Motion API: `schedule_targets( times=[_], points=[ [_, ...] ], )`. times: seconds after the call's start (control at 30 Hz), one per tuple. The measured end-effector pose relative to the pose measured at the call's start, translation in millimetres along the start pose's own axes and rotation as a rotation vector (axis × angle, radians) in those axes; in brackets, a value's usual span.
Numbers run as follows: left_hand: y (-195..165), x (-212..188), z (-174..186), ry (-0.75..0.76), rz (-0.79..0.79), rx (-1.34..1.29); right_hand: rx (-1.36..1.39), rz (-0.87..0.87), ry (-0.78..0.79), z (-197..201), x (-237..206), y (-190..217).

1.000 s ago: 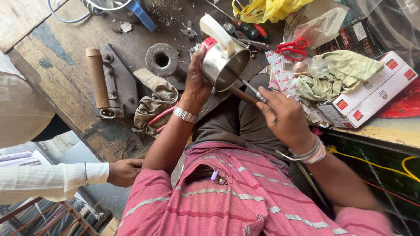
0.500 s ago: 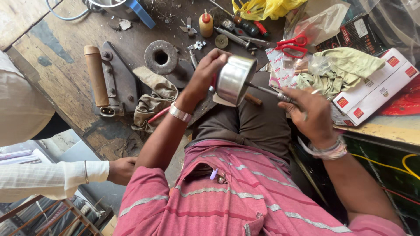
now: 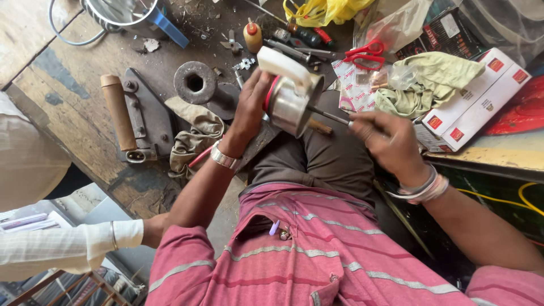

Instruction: The person works on a small metal kettle with a red interior, using pliers, a hammer, and a screwdriver to adjust and tighten components. They repeatedly insert and remove a metal rod, tap the kettle, and manipulate small parts on a cluttered workbench.

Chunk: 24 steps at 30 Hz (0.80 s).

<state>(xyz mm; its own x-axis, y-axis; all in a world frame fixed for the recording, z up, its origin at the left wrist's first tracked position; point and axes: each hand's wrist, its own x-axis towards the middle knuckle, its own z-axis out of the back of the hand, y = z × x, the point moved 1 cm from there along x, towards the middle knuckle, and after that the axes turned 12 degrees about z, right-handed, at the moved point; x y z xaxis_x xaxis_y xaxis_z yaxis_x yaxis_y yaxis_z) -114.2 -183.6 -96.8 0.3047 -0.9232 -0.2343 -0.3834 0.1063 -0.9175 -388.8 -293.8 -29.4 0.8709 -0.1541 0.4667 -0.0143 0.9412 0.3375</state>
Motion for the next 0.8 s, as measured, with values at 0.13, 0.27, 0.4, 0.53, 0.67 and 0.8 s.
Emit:
schedule_targets(
  times=[0.13,0.27,0.4,0.53,0.67,0.8],
  points=[
    [-19.9,-18.6,-2.8,0.236,-0.195,-0.12,-0.006,0.016,0.04,7.1,5.2,5.6],
    [-25.1,-11.4,1.1,0.249,0.315,-0.465,-0.403,0.354,0.135,46.5,14.3,15.4],
    [-9.3,0.6,0.0,0.163,0.432,-0.356,-0.257,0.346,0.116,54.9,19.7,26.3],
    [-4.9,-12.0,5.8,0.097,-0.146,0.148,0.497,-0.294,-0.026,19.1,9.6,17.7],
    [-2.6,-14.1,11.6,0.226,-0.205,0.005,1.05,-0.746,0.01,15.9,-16.2,5.3],
    [13.6,16.0,16.1,0.225,0.424,-0.448,0.853,-0.538,0.197,28.7,-15.6,-5.6]
  ],
)
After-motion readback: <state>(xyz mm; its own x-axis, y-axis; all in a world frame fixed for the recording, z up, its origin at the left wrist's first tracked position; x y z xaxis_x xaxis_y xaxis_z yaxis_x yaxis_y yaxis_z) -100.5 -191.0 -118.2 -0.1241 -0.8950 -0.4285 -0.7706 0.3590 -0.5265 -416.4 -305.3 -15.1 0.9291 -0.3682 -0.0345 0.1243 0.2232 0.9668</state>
